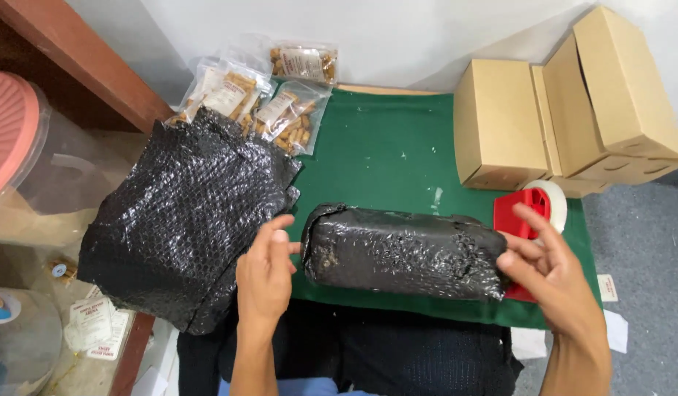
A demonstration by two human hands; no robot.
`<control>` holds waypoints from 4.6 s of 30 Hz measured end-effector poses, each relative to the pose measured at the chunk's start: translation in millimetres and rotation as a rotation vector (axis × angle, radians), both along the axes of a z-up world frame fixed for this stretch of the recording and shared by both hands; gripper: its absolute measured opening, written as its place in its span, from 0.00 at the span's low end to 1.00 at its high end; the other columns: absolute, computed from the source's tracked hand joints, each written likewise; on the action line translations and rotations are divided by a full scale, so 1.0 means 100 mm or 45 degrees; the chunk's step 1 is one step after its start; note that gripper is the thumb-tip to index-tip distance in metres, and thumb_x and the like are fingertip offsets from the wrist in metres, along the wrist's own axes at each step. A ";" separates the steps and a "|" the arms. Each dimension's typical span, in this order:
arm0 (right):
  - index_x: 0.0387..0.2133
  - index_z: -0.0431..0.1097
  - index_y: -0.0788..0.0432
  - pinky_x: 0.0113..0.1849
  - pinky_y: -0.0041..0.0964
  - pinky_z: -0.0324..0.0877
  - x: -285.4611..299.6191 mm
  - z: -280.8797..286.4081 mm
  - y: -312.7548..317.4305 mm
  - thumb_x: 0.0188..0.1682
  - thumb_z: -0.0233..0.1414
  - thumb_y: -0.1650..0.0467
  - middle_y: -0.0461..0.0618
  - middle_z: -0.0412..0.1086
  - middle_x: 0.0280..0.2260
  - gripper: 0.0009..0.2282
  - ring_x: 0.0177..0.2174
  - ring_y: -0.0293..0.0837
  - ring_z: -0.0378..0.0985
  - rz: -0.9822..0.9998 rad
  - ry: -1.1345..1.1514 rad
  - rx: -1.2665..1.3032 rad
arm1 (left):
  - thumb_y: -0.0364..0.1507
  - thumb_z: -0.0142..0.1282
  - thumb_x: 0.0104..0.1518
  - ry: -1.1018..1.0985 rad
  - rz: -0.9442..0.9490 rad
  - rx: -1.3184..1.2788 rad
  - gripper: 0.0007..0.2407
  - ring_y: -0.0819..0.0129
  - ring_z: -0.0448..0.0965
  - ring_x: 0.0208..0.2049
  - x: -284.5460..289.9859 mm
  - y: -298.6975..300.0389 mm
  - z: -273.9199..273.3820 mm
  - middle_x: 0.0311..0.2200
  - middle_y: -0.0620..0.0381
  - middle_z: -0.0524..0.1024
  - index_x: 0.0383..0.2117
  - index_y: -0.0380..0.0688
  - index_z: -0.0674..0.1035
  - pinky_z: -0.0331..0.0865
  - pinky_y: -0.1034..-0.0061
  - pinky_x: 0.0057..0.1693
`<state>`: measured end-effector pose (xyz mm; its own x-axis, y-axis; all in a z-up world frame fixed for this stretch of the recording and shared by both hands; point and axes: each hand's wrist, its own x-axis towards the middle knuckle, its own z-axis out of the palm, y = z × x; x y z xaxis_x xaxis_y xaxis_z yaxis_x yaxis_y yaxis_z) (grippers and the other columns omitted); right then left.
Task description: Wrapping small snack bags in bubble wrap and preparing them for shipping by placing them in protective sleeves.
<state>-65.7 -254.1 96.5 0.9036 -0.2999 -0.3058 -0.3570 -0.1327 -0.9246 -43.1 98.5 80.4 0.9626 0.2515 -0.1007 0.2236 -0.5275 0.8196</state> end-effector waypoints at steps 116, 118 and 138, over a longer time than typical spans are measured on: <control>0.66 0.57 0.59 0.53 0.50 0.69 1.37 -1.53 1.11 0.52 0.54 0.74 0.66 0.57 0.63 0.26 0.60 0.58 0.63 0.109 -0.420 0.207 | 0.35 0.56 0.58 -0.456 -0.419 -0.006 0.15 0.49 0.82 0.47 1.84 -0.87 -1.31 0.45 0.49 0.79 0.51 0.53 0.81 0.79 0.57 0.50; 0.65 0.59 0.58 0.52 0.53 0.70 1.54 -1.60 1.30 0.51 0.56 0.73 0.66 0.59 0.62 0.26 0.59 0.59 0.66 0.188 -0.423 0.146 | 0.36 0.55 0.58 -0.442 -0.419 0.200 0.15 0.49 0.82 0.49 2.00 -0.54 -1.18 0.46 0.51 0.79 0.51 0.54 0.81 0.77 0.56 0.53; 0.29 0.78 0.60 0.38 0.46 0.74 1.95 -0.85 2.84 0.34 0.68 0.59 0.53 0.78 0.25 0.18 0.33 0.55 0.83 0.868 -0.028 -0.553 | 0.27 0.55 0.50 -0.180 -0.213 1.005 0.13 0.48 0.80 0.42 2.35 1.10 -1.20 0.38 0.54 0.79 0.40 0.57 0.86 0.71 0.56 0.47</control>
<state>129.3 29.9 12.0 0.9351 0.2309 -0.2689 -0.0506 -0.6639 -0.7461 192.0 208.4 -39.5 0.9840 0.0494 0.1713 0.0131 -0.9782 0.2074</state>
